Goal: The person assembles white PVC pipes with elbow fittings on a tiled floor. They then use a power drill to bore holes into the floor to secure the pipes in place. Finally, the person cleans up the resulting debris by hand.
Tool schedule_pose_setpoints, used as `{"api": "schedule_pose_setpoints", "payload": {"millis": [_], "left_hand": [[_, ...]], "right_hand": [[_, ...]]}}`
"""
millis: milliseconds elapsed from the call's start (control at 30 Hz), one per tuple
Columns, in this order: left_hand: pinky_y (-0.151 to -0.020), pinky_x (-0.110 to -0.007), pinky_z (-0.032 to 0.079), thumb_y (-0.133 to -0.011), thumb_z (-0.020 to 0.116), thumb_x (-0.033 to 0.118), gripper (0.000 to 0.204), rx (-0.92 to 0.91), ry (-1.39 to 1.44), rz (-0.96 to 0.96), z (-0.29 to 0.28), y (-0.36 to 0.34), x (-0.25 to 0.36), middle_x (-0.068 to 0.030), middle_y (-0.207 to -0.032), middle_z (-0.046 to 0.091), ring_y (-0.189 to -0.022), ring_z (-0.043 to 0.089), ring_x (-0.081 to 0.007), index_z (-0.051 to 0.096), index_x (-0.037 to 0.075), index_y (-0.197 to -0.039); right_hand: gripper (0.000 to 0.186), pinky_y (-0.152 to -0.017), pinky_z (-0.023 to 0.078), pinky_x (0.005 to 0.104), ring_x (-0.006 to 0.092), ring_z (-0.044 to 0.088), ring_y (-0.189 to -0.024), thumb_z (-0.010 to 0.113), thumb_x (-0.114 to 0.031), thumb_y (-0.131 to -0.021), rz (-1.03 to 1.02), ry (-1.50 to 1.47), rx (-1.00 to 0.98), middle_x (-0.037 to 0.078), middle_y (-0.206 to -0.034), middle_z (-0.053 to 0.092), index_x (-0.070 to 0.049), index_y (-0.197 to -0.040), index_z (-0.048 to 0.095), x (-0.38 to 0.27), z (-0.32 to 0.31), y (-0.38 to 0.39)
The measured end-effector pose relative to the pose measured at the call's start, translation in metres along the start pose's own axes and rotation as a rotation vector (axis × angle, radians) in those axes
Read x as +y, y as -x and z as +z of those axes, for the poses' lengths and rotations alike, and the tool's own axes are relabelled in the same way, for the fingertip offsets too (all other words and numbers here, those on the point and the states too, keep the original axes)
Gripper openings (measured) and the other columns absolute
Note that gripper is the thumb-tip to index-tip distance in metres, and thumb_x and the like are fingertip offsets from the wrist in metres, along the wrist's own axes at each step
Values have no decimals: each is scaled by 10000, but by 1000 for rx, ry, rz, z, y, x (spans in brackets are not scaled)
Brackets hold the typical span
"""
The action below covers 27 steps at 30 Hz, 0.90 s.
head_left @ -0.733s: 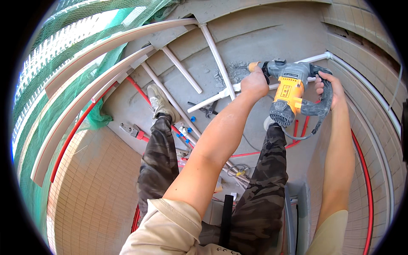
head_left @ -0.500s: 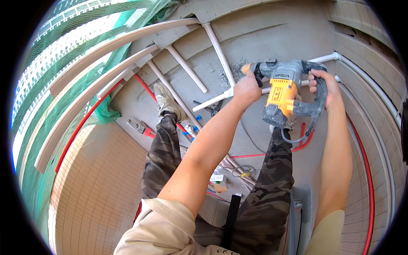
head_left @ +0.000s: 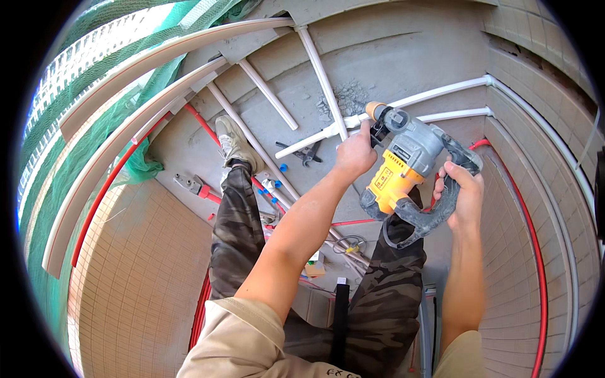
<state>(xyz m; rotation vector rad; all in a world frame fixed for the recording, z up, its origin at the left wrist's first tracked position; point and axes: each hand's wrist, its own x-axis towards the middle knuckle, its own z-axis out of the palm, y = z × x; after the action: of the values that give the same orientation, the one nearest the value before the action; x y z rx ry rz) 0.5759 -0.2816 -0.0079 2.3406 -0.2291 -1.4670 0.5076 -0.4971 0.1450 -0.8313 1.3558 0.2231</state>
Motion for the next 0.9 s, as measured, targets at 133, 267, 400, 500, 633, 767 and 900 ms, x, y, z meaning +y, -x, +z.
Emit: {"api": "schedule_pose_setpoints", "payload": {"millis": [133, 267, 400, 500, 633, 767, 900], "left_hand": [[-833, -585, 521, -829, 585, 69, 412, 13, 50, -29, 3, 0, -5, -282, -987, 711, -986, 686, -487, 452, 33, -1217], [-845, -580, 526, -842, 567, 68, 448, 10, 66, -20, -5, -9, 6, -291, -1010, 717, -996, 690, -486, 454, 11, -1271], [-880, -547, 549, -855, 595, 99, 466, -22, 110, -82, -6, -22, 38, -300, -1032, 724, -1017, 708, -465, 436, -50, -1268], [-870, -528, 558, -864, 606, 110, 474, -8, 117, -150, 7, -47, 52, -287, -1045, 732, -1012, 725, -438, 427, -56, -1269], [-922, -498, 563, -878, 635, 160, 521, -101, 138, -203, 6, -61, 59, -285, -1139, 721, -1082, 718, -425, 424, -61, -1301], [-783, -476, 584, -883, 601, 117, 450, -51, 137, -229, 11, -61, 54, -263, -1039, 735, -851, 756, -392, 421, -46, -1261], [-770, -475, 585, -877, 599, 111, 451, -26, 48, -240, 13, -57, 46, -260, -1030, 733, -806, 755, -386, 417, -45, -1260]], "right_hand": [[122, -497, 493, 312, 155, 604, -572, 693, -101, -902, 29, 22, 9, 52, -764, 617, -29, -976, 629, 1, 1, -7], [131, -500, 484, 306, 144, 588, -600, 702, -111, -900, 131, -11, -43, 58, -803, 633, -21, -974, 644, -24, -9, -38], [157, -473, 468, 250, 106, 573, -593, 699, -128, -924, 225, 17, -97, 47, -815, 639, -27, -1024, 631, -54, -43, -98], [141, -466, 467, 235, 87, 569, -591, 699, -132, -930, 290, 33, -157, 32, -807, 632, -41, -997, 615, -65, -72, -149], [136, -454, 475, 229, 72, 562, -579, 703, -124, -931, 347, -38, -207, 17, -786, 610, -53, -959, 591, -63, -89, -192], [124, -447, 476, 217, 70, 561, -571, 685, -115, -943, 371, -64, -257, 22, -790, 616, -42, -980, 593, -58, -91, -204], [146, -461, 477, 233, 91, 573, -596, 695, -111, -924, 339, -30, -272, 46, -824, 641, -23, -1012, 618, -41, -90, -208]]}}
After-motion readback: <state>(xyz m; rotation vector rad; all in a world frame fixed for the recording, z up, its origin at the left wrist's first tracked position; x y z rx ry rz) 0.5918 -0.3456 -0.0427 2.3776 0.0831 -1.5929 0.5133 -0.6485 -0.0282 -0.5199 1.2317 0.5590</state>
